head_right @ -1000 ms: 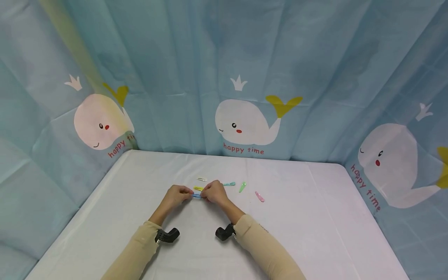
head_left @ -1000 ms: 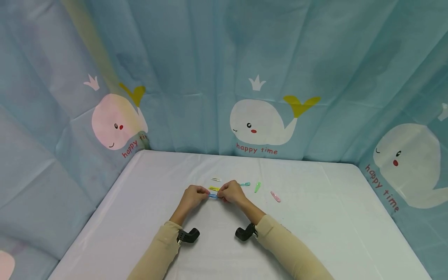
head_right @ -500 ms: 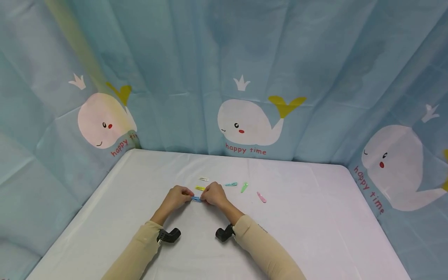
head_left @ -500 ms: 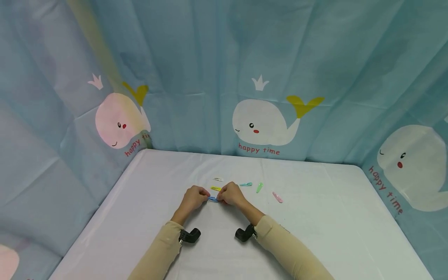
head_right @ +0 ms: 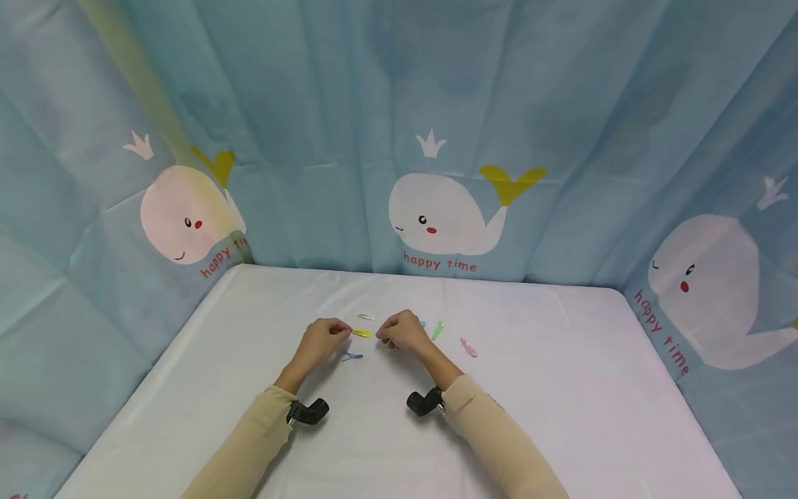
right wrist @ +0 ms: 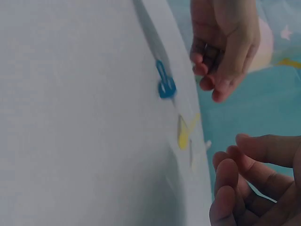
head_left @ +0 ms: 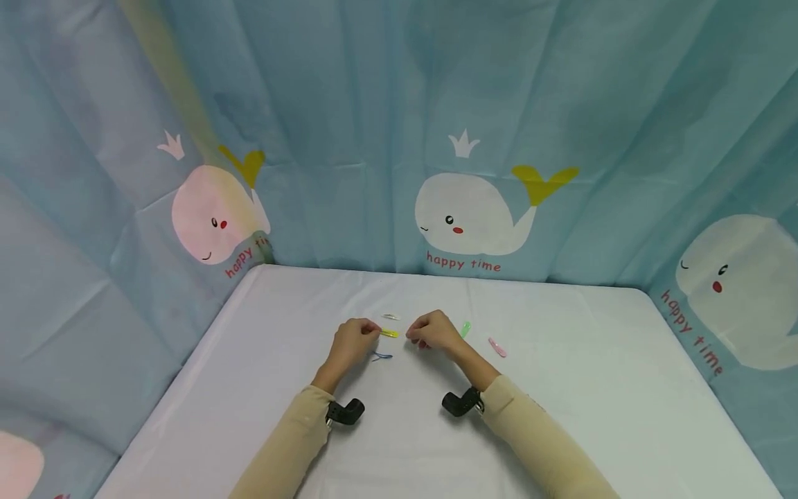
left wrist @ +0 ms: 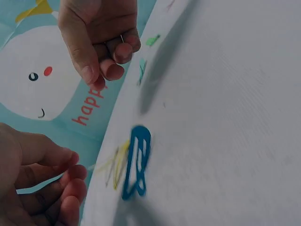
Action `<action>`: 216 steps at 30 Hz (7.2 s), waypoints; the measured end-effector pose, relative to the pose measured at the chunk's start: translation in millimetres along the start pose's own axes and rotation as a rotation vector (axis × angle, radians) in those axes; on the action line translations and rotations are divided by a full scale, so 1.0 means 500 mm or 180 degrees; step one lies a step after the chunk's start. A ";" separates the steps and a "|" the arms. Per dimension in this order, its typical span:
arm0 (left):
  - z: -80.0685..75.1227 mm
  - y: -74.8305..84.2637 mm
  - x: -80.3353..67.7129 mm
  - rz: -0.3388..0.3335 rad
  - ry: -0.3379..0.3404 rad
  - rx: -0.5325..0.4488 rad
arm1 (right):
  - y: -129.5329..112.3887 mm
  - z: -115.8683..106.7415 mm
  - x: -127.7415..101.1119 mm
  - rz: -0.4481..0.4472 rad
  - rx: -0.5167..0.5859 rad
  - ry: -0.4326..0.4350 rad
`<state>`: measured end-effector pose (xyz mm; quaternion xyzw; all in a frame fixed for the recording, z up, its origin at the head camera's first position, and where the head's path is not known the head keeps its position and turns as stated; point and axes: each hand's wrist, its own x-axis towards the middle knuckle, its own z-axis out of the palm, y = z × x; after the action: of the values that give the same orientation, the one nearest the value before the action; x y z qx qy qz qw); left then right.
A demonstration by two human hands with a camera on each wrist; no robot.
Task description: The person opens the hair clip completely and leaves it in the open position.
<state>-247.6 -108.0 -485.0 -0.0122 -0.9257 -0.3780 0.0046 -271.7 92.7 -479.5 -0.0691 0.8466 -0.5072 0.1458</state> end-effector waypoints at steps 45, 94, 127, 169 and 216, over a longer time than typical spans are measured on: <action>0.182 0.137 0.099 0.0214 -0.0209 0.0237 | 0.056 -0.122 0.042 0.0301 -0.1220 0.0632; 0.135 0.118 0.057 0.0082 -0.0767 -0.0823 | 0.074 -0.126 -0.025 0.0305 0.0283 0.0303; 0.094 0.104 0.008 -0.0166 -0.0945 -0.1687 | 0.071 -0.108 -0.062 0.0135 0.1258 -0.0271; 0.095 0.101 -0.001 -0.0316 -0.1056 -0.2449 | 0.052 -0.112 -0.091 0.0125 0.1551 -0.0120; 0.089 0.126 -0.011 -0.0224 -0.0841 -0.2184 | 0.068 -0.103 -0.084 0.0132 0.1571 0.0041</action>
<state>-240.2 -32.0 -472.8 -0.0299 -0.7375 -0.6616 -0.1323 -247.3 162.9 -479.2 -0.0108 0.6992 -0.6960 0.1632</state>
